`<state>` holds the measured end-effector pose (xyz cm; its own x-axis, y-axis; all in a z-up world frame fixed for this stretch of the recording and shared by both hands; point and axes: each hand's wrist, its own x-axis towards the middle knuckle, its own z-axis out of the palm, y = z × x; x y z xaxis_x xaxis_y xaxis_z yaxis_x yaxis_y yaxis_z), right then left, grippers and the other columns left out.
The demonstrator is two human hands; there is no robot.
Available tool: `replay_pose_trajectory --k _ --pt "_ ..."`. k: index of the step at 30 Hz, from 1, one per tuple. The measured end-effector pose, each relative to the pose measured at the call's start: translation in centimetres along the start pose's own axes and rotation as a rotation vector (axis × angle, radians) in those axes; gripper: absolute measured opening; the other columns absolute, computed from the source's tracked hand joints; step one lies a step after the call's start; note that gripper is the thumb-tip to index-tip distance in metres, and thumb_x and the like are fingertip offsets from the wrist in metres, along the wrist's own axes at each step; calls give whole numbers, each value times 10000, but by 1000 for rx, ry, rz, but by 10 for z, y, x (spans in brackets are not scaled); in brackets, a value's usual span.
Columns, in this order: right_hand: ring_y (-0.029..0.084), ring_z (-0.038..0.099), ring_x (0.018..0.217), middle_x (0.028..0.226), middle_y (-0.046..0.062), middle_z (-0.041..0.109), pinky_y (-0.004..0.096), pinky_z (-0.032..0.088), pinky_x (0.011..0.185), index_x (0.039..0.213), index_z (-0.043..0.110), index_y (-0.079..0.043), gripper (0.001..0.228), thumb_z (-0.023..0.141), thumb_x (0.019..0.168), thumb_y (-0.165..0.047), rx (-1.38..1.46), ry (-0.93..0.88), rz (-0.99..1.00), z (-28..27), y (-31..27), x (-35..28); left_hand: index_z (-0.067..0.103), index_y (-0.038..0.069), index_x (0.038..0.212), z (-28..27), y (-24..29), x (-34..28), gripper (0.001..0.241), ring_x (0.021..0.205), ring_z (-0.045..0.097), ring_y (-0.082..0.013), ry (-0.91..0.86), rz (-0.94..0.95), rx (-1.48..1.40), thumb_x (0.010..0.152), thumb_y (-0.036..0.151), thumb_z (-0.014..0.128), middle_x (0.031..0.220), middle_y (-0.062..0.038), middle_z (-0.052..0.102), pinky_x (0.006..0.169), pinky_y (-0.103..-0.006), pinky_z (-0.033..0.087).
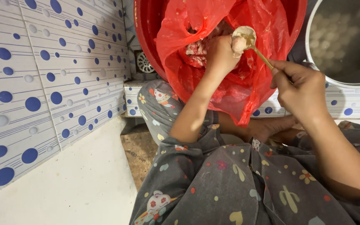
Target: Using a spoon to scoop portions of meat paste from a plastic bag and dropping them into a pot of water to form meatballs.
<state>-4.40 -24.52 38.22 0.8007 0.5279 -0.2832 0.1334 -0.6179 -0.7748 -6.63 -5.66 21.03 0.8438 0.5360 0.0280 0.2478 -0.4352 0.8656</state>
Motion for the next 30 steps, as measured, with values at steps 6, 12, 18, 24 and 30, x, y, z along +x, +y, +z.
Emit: replay_pose_trajectory --k 6,12,18,24,30 --pt "82 326 395 699 95 621 234 317 346 1185 725 3 184 615 1042 -31 483 -97 330 -9 20 12 744 150 811 -11 13 6 37 683 712 -335 -181 -171 248 799 178 723 752 -87 774 485 -459 510" --pt "75 429 450 1013 22 714 253 196 353 815 646 -105 142 591 946 -115 278 229 269 -59 45 15 523 147 685 -7 -10 6 212 589 642 -282 -159 -69 291 778 30 672 635 -41 651 478 -453 400" --pt "148 559 494 818 79 693 335 423 357 1286 800 29 261 607 1111 18 -101 341 42 -101 238 81 507 156 662 -4 -22 8 179 598 641 -357 -88 -49 262 812 127 600 646 -38 687 512 -484 411" --pt "309 723 753 864 178 766 405 539 677 1207 856 -9 291 646 1007 -36 -578 326 -103 -91 367 111 410 167 634 -12 -15 7 229 592 594 -209 -123 -115 238 804 80 536 666 49 699 518 -407 371" --pt "357 716 825 906 191 764 409 541 736 1165 837 -5 285 597 1011 -6 -632 293 -46 -89 387 116 300 160 640 -9 -27 7 415 530 345 -151 -89 -82 225 864 28 622 550 26 367 472 -387 260"
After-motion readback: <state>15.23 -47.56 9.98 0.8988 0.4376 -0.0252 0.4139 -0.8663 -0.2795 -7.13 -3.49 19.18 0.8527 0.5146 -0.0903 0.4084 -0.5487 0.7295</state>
